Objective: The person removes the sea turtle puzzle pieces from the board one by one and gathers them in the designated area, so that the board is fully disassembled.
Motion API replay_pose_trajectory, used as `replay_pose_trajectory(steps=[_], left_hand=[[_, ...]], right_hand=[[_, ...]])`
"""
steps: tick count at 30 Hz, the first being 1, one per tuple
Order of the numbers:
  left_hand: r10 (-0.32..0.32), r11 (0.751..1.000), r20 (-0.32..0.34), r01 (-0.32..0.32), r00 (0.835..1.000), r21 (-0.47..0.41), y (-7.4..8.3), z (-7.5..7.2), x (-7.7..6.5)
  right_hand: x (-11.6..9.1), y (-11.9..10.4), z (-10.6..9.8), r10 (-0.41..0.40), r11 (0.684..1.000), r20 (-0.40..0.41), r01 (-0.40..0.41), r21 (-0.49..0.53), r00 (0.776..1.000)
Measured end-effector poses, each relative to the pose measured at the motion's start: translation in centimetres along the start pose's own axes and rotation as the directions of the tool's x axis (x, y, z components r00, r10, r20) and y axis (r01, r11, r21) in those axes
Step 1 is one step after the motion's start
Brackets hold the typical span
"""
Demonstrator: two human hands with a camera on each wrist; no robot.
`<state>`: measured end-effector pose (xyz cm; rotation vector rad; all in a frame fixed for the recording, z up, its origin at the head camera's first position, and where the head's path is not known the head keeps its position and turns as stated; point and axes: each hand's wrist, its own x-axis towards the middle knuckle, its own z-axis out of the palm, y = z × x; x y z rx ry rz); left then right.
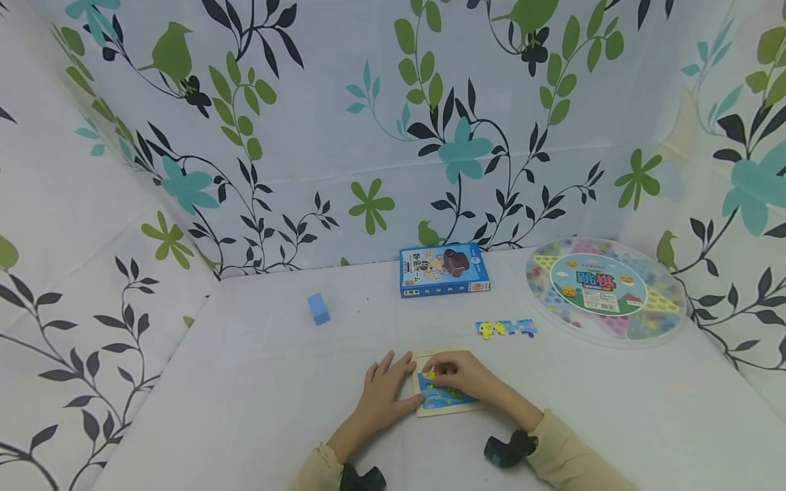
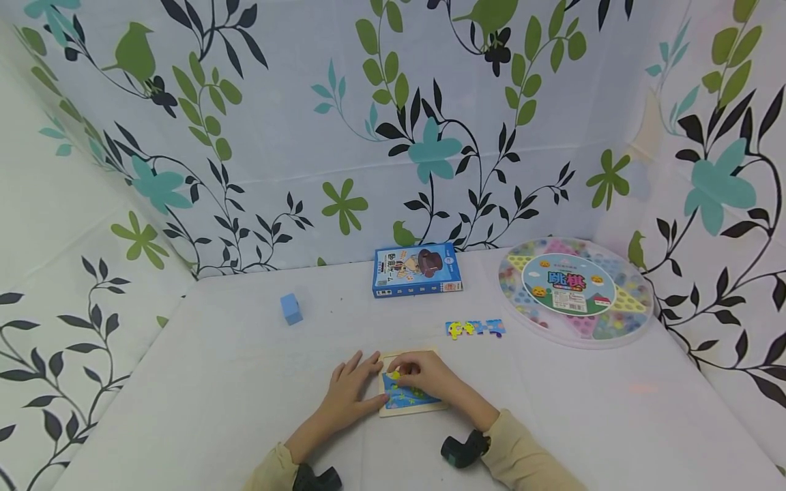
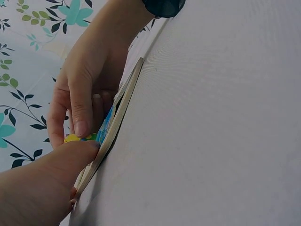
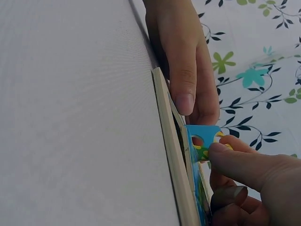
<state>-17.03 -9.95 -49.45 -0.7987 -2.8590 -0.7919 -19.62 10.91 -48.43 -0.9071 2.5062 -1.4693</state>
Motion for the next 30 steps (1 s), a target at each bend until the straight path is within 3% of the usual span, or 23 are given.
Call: replay_pose_trajectory(steps=[7, 17, 30], left_hand=[[-0.038, 0.999, -0.016, 0.038, 0.999, -0.017, 0.0, 0.0, 0.0], [-0.139, 0.989, -0.119, 0.131, 0.983, -0.067, 1.3, 0.8, 0.5], [-0.168, 0.985, -0.088, 0.164, 0.982, -0.055, 1.6, 0.4, 0.6]], right_hand=[[0.2, -0.4, -0.1, 0.019, 1.0, 0.009, -0.019, 0.003, 1.0], [0.2, -0.2, -0.4, 0.008, 1.0, 0.022, -0.008, 0.0, 1.0], [0.2, -0.5, -0.4, 0.045, 0.999, 0.014, -0.045, -0.007, 0.999]])
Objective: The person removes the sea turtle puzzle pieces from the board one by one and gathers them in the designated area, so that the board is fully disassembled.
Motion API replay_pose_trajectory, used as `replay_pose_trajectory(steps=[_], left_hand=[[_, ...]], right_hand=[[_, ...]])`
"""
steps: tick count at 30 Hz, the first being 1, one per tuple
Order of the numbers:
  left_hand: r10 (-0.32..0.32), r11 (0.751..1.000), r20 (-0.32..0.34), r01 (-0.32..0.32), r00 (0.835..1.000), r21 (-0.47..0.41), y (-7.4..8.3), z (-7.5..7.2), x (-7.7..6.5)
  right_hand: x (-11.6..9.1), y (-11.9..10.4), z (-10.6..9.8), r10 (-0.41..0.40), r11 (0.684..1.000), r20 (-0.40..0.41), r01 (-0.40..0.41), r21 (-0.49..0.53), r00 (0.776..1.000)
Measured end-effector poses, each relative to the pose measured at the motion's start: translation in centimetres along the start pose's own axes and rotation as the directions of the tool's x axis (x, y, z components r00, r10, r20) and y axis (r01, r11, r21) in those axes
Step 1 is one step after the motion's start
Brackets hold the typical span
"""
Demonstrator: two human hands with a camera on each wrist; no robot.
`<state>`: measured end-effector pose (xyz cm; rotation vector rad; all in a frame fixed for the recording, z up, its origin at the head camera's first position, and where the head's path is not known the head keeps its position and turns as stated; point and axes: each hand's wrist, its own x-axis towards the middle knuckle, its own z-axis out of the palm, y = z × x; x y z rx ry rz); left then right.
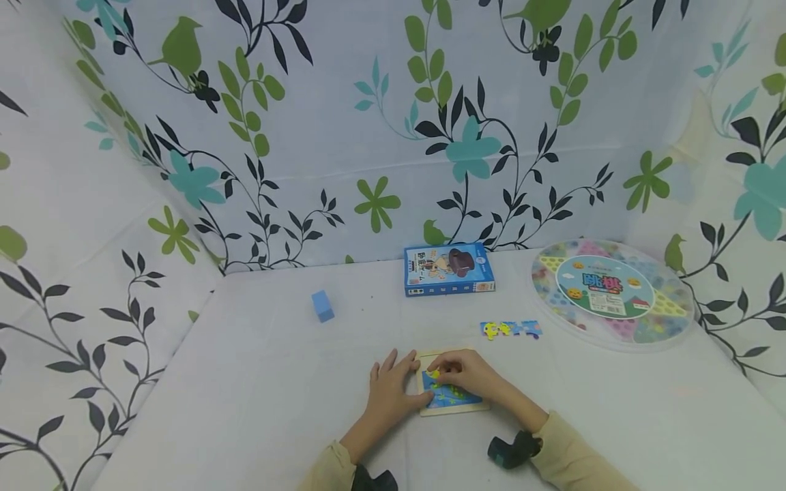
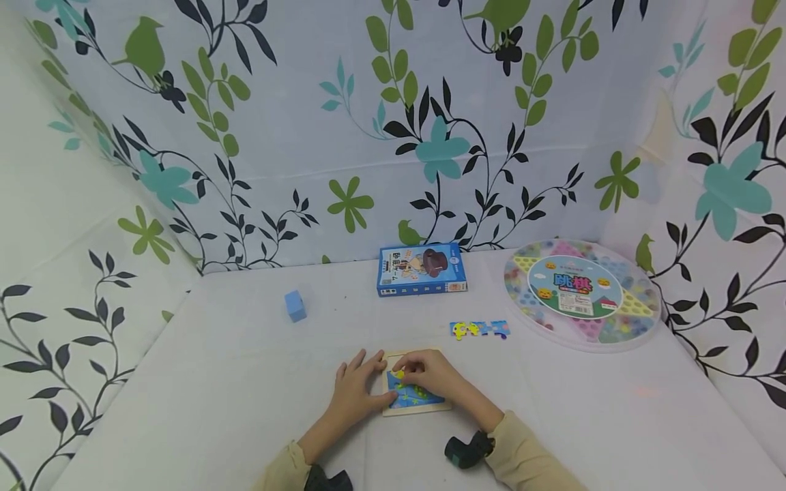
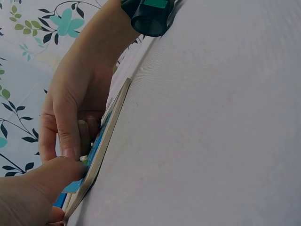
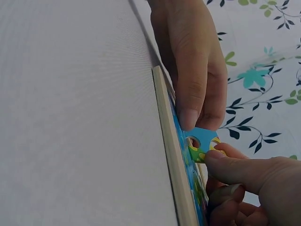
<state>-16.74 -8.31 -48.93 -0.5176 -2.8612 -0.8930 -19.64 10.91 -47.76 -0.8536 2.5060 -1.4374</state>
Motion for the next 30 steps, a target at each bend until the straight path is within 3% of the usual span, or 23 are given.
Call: replay_pose_trajectory(steps=[10, 23, 30], left_hand=[[-0.008, 1.0, 0.013, 0.008, 1.0, 0.003, -0.03, 0.06, -0.02], [0.012, 1.0, 0.002, -0.012, 1.0, 0.0, 0.05, -0.07, -0.09], [0.014, 1.0, 0.032, -0.015, 0.999, 0.02, -0.15, -0.14, -0.18]], right_hand=[[-0.05, 0.33, -0.31, 0.08, 0.996, -0.002, -0.08, 0.047, 0.997], [-0.02, 0.37, -0.39, 0.051, 0.999, 0.051, -0.05, -0.013, 0.997], [-0.11, 0.98, -0.86, 0.02, 0.997, 0.08, -0.026, 0.075, 0.997]])
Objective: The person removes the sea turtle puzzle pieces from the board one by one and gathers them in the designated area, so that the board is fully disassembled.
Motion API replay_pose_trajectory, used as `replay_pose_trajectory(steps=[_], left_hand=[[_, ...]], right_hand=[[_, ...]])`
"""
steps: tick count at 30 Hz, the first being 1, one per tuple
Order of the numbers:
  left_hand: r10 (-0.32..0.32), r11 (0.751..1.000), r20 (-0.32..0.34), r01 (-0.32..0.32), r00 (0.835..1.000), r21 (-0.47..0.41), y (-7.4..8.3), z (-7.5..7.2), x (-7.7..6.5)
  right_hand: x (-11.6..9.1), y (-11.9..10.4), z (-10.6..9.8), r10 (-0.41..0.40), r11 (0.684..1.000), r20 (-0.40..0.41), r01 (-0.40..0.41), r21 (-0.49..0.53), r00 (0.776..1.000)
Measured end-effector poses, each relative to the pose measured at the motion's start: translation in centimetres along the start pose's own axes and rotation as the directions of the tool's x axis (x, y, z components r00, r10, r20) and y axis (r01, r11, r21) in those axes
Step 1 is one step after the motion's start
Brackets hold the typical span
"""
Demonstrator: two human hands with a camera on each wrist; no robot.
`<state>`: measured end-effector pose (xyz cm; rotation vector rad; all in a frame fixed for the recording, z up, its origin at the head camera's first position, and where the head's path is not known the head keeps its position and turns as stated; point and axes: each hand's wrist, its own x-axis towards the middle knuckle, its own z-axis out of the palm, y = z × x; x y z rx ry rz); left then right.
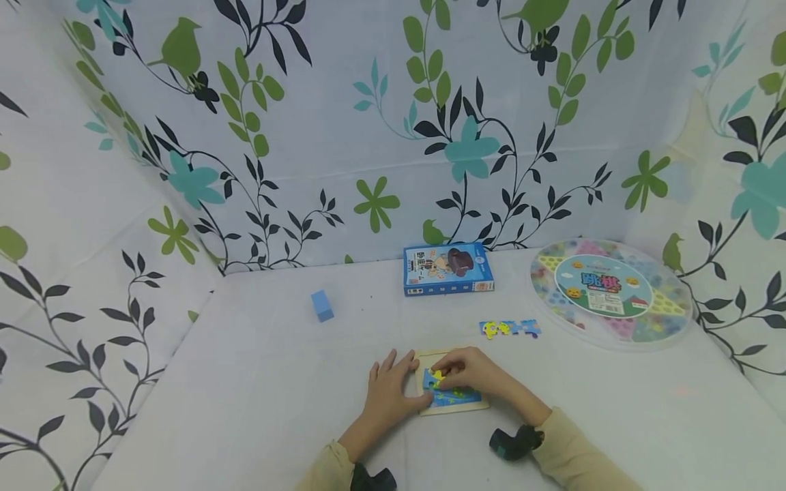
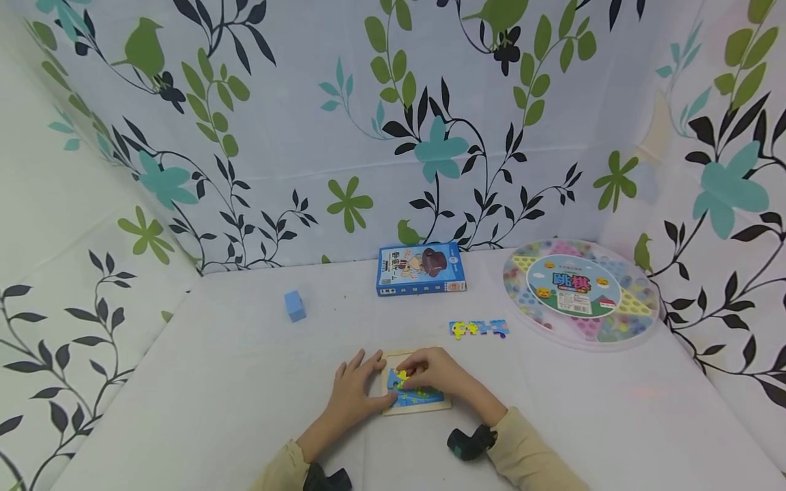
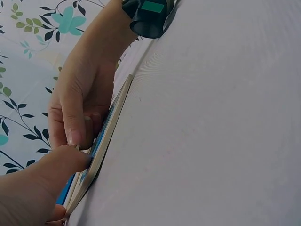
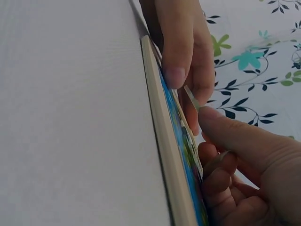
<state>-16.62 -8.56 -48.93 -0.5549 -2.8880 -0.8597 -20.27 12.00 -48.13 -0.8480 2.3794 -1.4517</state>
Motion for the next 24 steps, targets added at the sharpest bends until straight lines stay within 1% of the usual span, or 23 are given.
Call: replay_pose_trajectory(steps=[6, 9, 11, 15, 18, 21, 24], left_hand=[[0.016, 1.0, 0.007, -0.016, 1.0, 0.017, -0.2, -0.1, 0.1], [0.021, 1.0, 0.024, -0.022, 0.999, 0.01, -0.3, 0.0, 0.0], [0.027, 1.0, 0.034, -0.028, 0.999, 0.007, -0.3, 0.0, 0.0], [0.031, 0.999, 0.044, -0.031, 0.999, 0.006, -0.3, 0.1, 0.0], [0.031, 1.0, 0.048, -0.031, 0.998, -0.001, -0.3, 0.1, 0.0], [0.026, 1.0, 0.054, -0.026, 0.998, -0.002, -0.4, 0.0, 0.0], [0.016, 1.0, 0.054, -0.016, 0.998, 0.001, -0.4, -0.1, -0.2]], right_hand=[[0.0, 0.2, -0.6, -0.063, 0.998, 0.046, 0.063, 0.017, 0.997], [-0.2, 0.1, -0.8, -0.066, 0.998, 0.058, 0.064, 0.025, 0.996], [-0.3, 0.0, -1.0, -0.066, 0.997, 0.063, 0.062, 0.049, 0.996], [-0.6, 0.0, -1.2, -0.089, 0.993, 0.068, 0.083, 0.084, 0.994], [-0.7, 0.0, -1.5, -0.097, 0.993, 0.072, 0.091, 0.075, 0.993], [-0.9, 0.1, -1.9, -0.081, 0.995, 0.073, 0.077, 0.059, 0.994], [-1.2, 0.2, -2.4, -0.102, 0.994, 0.079, 0.099, 0.042, 0.992]])
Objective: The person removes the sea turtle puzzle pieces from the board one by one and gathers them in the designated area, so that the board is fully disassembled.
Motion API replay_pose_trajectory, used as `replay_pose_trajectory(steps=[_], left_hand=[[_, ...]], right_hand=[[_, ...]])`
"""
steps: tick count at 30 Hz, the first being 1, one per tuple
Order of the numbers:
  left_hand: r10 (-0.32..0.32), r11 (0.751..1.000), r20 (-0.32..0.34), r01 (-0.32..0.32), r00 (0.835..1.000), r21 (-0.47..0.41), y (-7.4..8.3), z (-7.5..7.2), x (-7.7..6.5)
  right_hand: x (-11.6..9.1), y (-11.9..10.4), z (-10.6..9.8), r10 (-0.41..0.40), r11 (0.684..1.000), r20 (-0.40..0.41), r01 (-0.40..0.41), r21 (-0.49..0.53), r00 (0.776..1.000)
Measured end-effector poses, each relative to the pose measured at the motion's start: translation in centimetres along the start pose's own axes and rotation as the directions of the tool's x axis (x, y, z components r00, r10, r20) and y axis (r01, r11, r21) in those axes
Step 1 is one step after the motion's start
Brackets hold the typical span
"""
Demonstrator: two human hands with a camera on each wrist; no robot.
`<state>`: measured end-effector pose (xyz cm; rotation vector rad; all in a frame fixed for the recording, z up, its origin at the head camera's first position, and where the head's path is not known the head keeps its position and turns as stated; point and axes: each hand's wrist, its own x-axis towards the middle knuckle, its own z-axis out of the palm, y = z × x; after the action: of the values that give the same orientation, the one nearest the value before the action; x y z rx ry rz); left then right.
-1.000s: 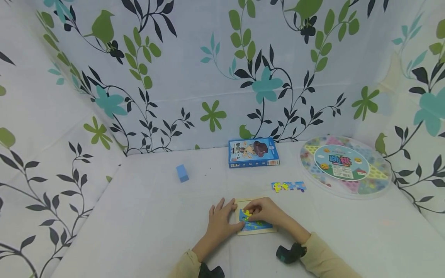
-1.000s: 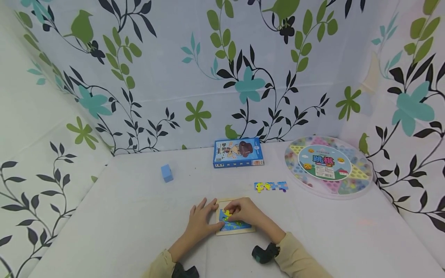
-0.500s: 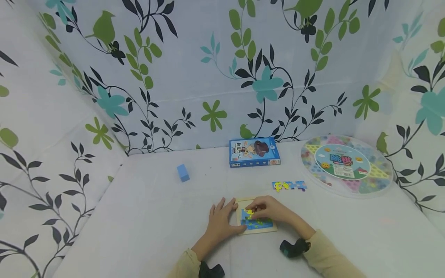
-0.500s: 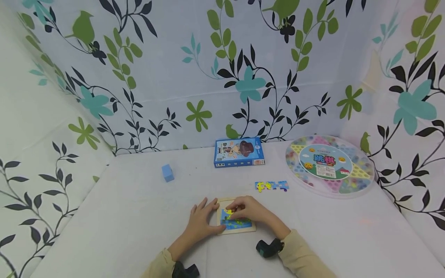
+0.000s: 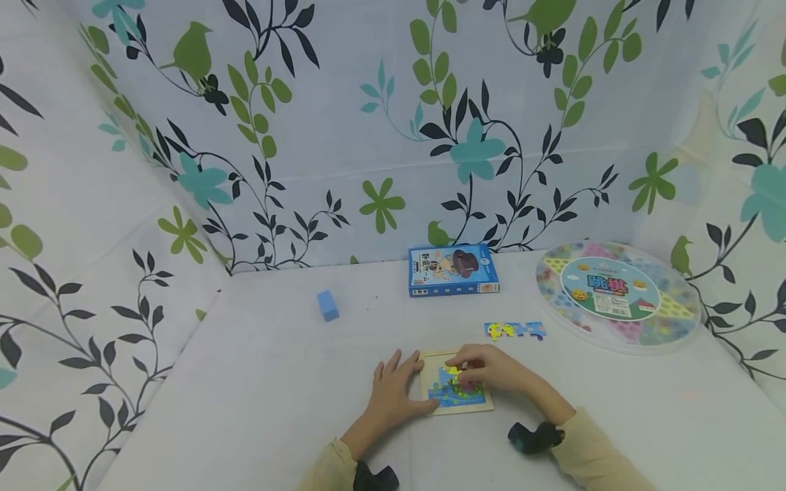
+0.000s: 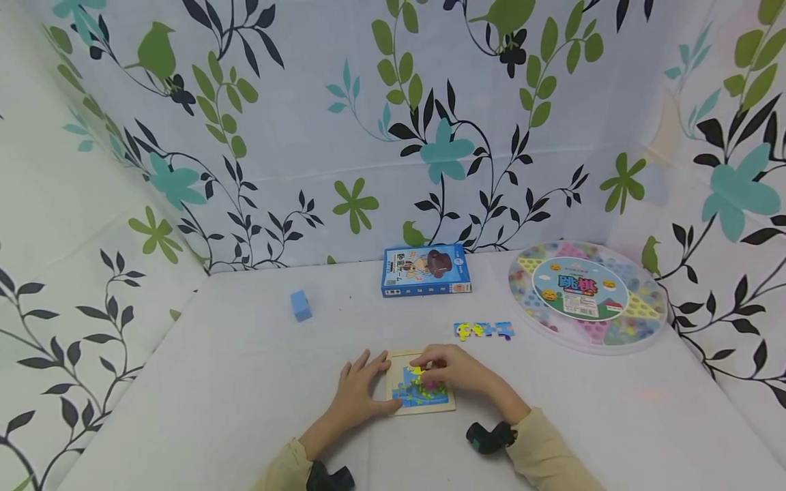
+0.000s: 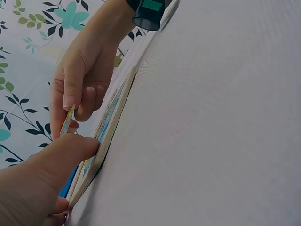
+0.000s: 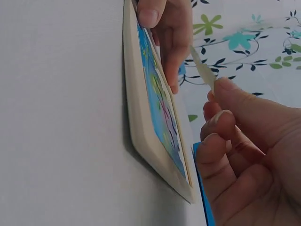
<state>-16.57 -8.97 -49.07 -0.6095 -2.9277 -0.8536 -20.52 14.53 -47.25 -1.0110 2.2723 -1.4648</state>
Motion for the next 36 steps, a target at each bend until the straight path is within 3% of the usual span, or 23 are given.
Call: replay_pose_trajectory(steps=[6, 14, 18, 29, 36], left_hand=[[-0.019, 1.0, 0.026, 0.019, 0.999, -0.01, 0.3, 0.1, -0.2], [0.004, 1.0, 0.0, -0.004, 1.0, -0.019, 0.4, 0.1, -0.1], [0.017, 1.0, -0.021, -0.018, 1.0, -0.022, 0.3, 0.0, -0.1], [0.008, 1.0, -0.012, -0.008, 1.0, -0.01, 0.2, 0.0, -0.1], [0.001, 1.0, -0.003, -0.001, 1.0, -0.011, 0.3, -0.1, -0.1]], right_hand=[[-1.4, 0.4, -1.1, -0.004, 1.0, 0.004, 0.004, -0.001, 1.0], [-2.9, 0.6, -3.0, 0.08, 0.993, -0.104, -0.088, -0.077, 0.991], [-3.4, 0.7, -3.9, 0.137, 0.987, -0.131, -0.147, -0.067, 0.982], [-4.0, 1.8, -4.8, 0.212, 0.977, -0.211, -0.215, 0.011, 0.954], [-4.6, 2.8, -5.4, 0.174, 0.964, -0.281, -0.222, -0.15, 0.944]])
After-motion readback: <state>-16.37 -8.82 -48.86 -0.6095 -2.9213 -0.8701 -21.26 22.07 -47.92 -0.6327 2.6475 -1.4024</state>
